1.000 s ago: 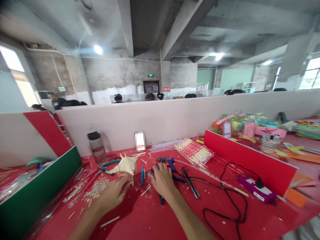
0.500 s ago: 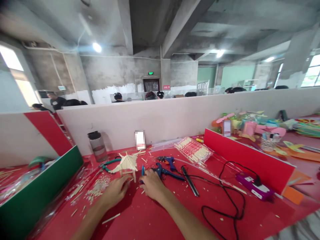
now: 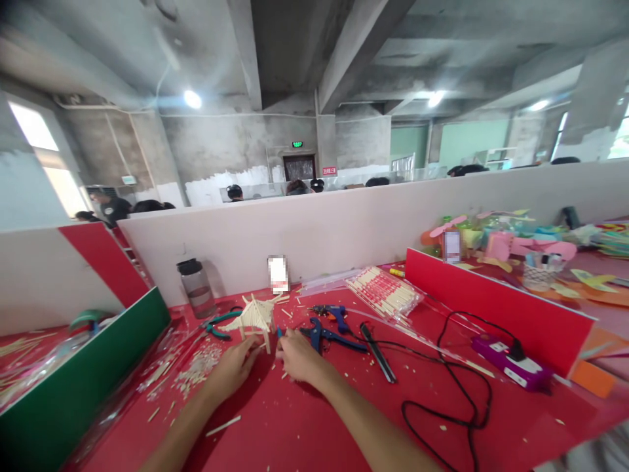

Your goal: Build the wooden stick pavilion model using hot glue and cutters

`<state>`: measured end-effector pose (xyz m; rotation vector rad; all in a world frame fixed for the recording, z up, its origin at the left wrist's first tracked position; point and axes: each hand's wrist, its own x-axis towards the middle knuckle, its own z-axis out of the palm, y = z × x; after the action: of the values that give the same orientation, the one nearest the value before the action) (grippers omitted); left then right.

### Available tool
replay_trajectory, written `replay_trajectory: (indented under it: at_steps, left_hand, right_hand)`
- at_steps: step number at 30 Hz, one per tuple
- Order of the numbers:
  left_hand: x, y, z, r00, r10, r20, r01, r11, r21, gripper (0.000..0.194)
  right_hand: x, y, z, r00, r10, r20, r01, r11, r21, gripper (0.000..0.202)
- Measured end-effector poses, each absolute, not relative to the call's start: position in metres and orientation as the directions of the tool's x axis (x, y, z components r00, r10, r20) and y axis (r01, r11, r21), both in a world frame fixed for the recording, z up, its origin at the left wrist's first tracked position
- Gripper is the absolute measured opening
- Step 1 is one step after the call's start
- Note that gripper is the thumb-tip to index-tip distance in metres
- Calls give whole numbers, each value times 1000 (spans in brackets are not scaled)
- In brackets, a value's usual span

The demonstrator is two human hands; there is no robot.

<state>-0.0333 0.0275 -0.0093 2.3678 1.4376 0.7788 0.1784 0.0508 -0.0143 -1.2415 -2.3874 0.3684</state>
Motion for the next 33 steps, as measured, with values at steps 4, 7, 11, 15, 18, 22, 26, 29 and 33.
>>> replay_trajectory:
  at_steps: [4, 7, 11, 15, 18, 22, 26, 29, 33]
  left_hand:
    - [-36, 24, -2, 396, 870, 295, 768, -490, 413, 19]
    - [-36, 23, -1, 472, 843, 256, 753, -537, 381, 17]
    - [-34, 20, -1, 535, 821, 199, 727, -568, 387, 18]
    - [-29, 14, 4, 500, 830, 248, 708, -556, 435, 22]
    - [-23, 9, 8, 480, 825, 299, 670, -564, 482, 26]
    - [-16, 7, 8, 481, 808, 339, 665, -589, 460, 18]
    - [-17, 8, 10, 479, 808, 342, 730, -584, 355, 24]
    - [-26, 8, 19, 470, 845, 257, 808, -529, 260, 23]
    - [-51, 11, 32, 287, 955, 76, 954, -292, 69, 24]
  right_hand:
    - [190, 55, -3, -473, 830, 297, 613, 552, -565, 18]
    - [197, 57, 5, -472, 826, 309, 461, 530, -711, 18]
    - [198, 56, 6, -454, 844, 285, 85, 360, -929, 12]
    - [195, 54, 0, -443, 861, 250, -26, 267, -963, 20]
    - [193, 53, -6, -473, 854, 216, 16, 253, -967, 21]
    - [189, 50, -11, -522, 833, 181, 58, 246, -967, 20]
    - [186, 45, -9, -548, 818, 175, 55, 244, -968, 18]
    - [186, 43, -5, -541, 826, 159, 74, 234, -969, 15]
    - [189, 43, -3, -458, 851, 256, 310, 423, -852, 6]
